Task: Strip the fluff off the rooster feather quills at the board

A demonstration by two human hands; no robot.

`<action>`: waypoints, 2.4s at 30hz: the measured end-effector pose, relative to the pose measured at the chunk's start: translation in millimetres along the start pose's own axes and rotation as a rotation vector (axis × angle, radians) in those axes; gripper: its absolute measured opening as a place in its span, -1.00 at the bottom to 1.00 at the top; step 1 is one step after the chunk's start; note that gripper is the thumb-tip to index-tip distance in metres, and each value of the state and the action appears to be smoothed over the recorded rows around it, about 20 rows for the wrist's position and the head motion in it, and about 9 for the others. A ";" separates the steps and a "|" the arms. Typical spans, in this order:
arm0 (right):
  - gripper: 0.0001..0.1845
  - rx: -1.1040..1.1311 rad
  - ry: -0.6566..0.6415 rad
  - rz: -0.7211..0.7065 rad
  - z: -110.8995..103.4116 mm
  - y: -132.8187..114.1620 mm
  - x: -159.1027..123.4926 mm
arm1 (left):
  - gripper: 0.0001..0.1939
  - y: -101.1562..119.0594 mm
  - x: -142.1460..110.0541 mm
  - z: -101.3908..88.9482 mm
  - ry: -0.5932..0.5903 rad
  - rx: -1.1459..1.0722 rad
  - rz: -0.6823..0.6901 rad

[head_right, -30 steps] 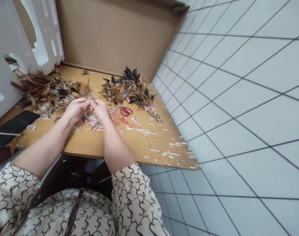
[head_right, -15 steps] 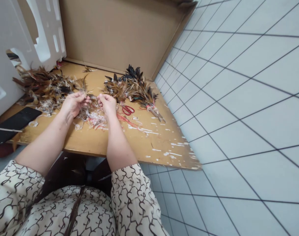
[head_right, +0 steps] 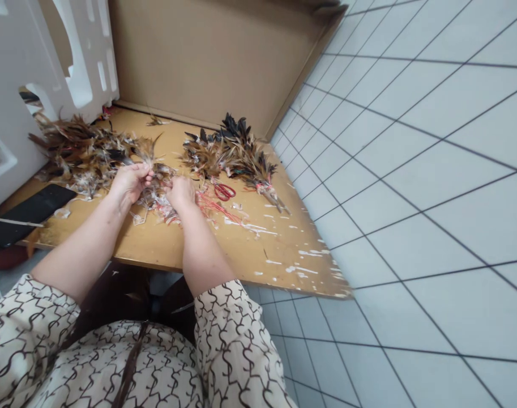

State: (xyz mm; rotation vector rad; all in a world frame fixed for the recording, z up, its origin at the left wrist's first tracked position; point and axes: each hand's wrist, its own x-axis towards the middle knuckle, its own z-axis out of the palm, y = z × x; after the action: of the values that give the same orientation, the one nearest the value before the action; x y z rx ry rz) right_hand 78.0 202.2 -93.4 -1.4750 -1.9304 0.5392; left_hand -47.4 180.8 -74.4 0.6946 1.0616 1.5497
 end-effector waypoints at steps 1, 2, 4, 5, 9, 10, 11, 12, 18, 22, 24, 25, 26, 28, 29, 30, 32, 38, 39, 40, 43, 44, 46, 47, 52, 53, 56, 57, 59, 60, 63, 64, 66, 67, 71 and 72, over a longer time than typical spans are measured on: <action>-0.71 0.004 -0.008 -0.026 1.9 0.8 0.2 | -0.83 -0.5 0.0 0.0 -0.002 0.001 0.003; -0.68 0.007 -0.011 -0.045 3.6 1.3 0.3 | -0.83 -0.8 -0.1 0.2 -0.001 0.001 0.005; -0.66 -0.015 -0.007 -0.055 5.5 1.6 0.5 | -0.83 -1.0 -0.6 0.6 0.006 0.000 0.009; -0.68 -0.038 -0.004 -0.048 5.7 1.5 0.6 | -0.83 -0.8 -0.9 0.8 0.012 0.000 0.011; -0.84 -0.054 0.008 0.007 3.0 0.3 2.1 | -0.83 -0.5 -2.0 2.0 0.027 0.043 0.035; -0.87 -0.020 0.011 0.019 2.2 0.0 2.8 | -0.83 -1.0 -2.1 2.3 0.031 0.071 0.054; -0.88 0.022 0.015 0.025 1.4 -0.3 3.5 | -0.83 -1.7 -2.1 2.5 0.035 0.106 0.081; -0.89 0.066 0.016 0.027 0.9 -0.8 4.2 | -0.82 -2.6 -1.9 2.6 0.042 0.149 0.116; -0.92 0.090 -0.024 -0.070 -1.4 -6.4 1.0 | -0.82 -8.9 -0.1 0.3 0.046 0.517 0.387; -0.91 0.005 -0.052 -0.134 -3.6 -10.7 -3.0 | -0.90 -10.7 -1.5 -0.4 0.023 0.735 0.479; -0.89 -0.003 -0.037 -0.143 -4.4 -11.3 -3.1 | -0.91 -11.4 -1.7 -0.7 0.007 0.802 0.481; -0.88 0.000 -0.020 -0.146 -4.6 -11.0 -2.7 | -0.91 -11.7 -1.5 -1.0 -0.003 0.823 0.476; -0.88 0.005 -0.003 -0.151 -4.7 -10.4 -2.1 | -0.91 -11.9 -1.1 -1.4 -0.013 0.837 0.470; -0.88 0.012 0.030 -0.166 -4.7 -8.8 -0.8 | -0.91 -11.9 0.0 -2.6 -0.037 0.850 0.456; -0.88 0.012 0.046 -0.174 -4.6 -8.0 -0.2 | -0.91 -11.7 0.6 -3.2 -0.054 0.852 0.450; -0.88 0.011 0.058 -0.179 -4.7 -7.3 0.2 | -0.91 -11.4 1.0 -3.8 -0.070 0.853 0.445; -0.87 0.003 0.068 -0.171 -4.9 -6.9 0.5 | -0.91 -10.5 1.1 -4.7 -0.107 0.865 0.440; -0.85 -0.034 0.034 -0.124 -4.0 -7.5 1.0 | -0.89 -6.9 -1.5 -6.3 -0.174 1.018 0.460; -0.85 -0.035 0.035 -0.127 -3.1 -6.9 1.5 | -0.88 -6.1 -1.6 -6.8 -0.167 1.057 0.470; -0.85 -0.033 0.038 -0.129 -2.2 -6.1 2.0 | -0.87 -5.2 -1.5 -7.5 -0.149 1.091 0.477; -0.85 -0.011 0.055 -0.118 -0.8 -3.5 3.2 | -0.84 -1.4 -0.4 -9.9 -0.049 1.099 0.469; -0.84 -0.004 0.067 -0.105 -1.1 -3.1 3.3 | -0.83 0.3 0.1 -10.6 -0.015 1.056 0.452; -0.83 -0.007 0.088 -0.061 -2.7 -3.3 2.6 | -0.80 3.8 0.5 -11.3 0.041 0.912 0.388; -0.82 -0.018 0.091 -0.036 -3.5 -4.0 2.0 | -0.78 5.7 0.4 -11.2 0.067 0.820 0.346; -0.79 -0.123 -0.004 -0.007 -1.3 -9.0 -2.7 | -0.74 13.9 -4.2 -6.1 0.156 0.386 0.201; -0.78 -0.148 -0.037 -0.031 0.6 -9.8 -3.6 | -0.75 15.1 -5.5 -4.9 0.159 0.328 0.186; -0.78 -0.229 -0.119 -0.101 6.2 -12.3 -5.6 | -0.75 16.8 -8.5 -1.9 0.158 0.224 0.149; -0.79 -0.258 -0.137 -0.113 7.6 -13.3 -6.1 | -0.75 16.6 -9.1 -1.3 0.154 0.211 0.142; -0.82 -0.305 -0.163 -0.117 9.1 -15.3 -6.8 | -0.74 15.6 -9.3 -0.7 0.144 0.203 0.135; -0.83 -0.321 -0.172 -0.113 9.2 -16.1 -6.9 | -0.75 14.9 -9.1 -0.8 0.137 0.203 0.136; -0.84 -0.327 -0.184 -0.088 8.0 -16.7 -5.6 | -0.80 13.1 -7.8 -1.5 0.122 0.206 0.145; -0.83 -0.311 -0.180 -0.073 7.3 -16.0 -4.7 | -0.80 12.8 -7.3 -1.9 0.121 0.207 0.150; -0.85 -0.222 -0.147 -0.026 6.1 -13.2 -2.1 | -0.80 12.4 -6.6 -2.5 0.126 0.212 0.161; -0.87 -0.145 -0.122 0.004 5.5 -11.4 -0.7 | -0.79 12.3 -6.2 -2.7 0.129 0.217 0.164; -0.89 0.318 -0.030 0.142 2.6 -5.9 3.5 | -0.77 11.2 -5.3 -3.1 0.131 0.263 0.163; -0.87 0.445 -0.016 0.170 1.5 -5.4 3.8 | -0.78 10.8 -5.2 -3.0 0.130 0.275 0.164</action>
State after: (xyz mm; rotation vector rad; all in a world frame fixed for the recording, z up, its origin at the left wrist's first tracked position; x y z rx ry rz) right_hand 72.6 204.4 -90.0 -1.3457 -1.5699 0.9881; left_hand -53.4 174.8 -65.5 0.8958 1.3608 1.6215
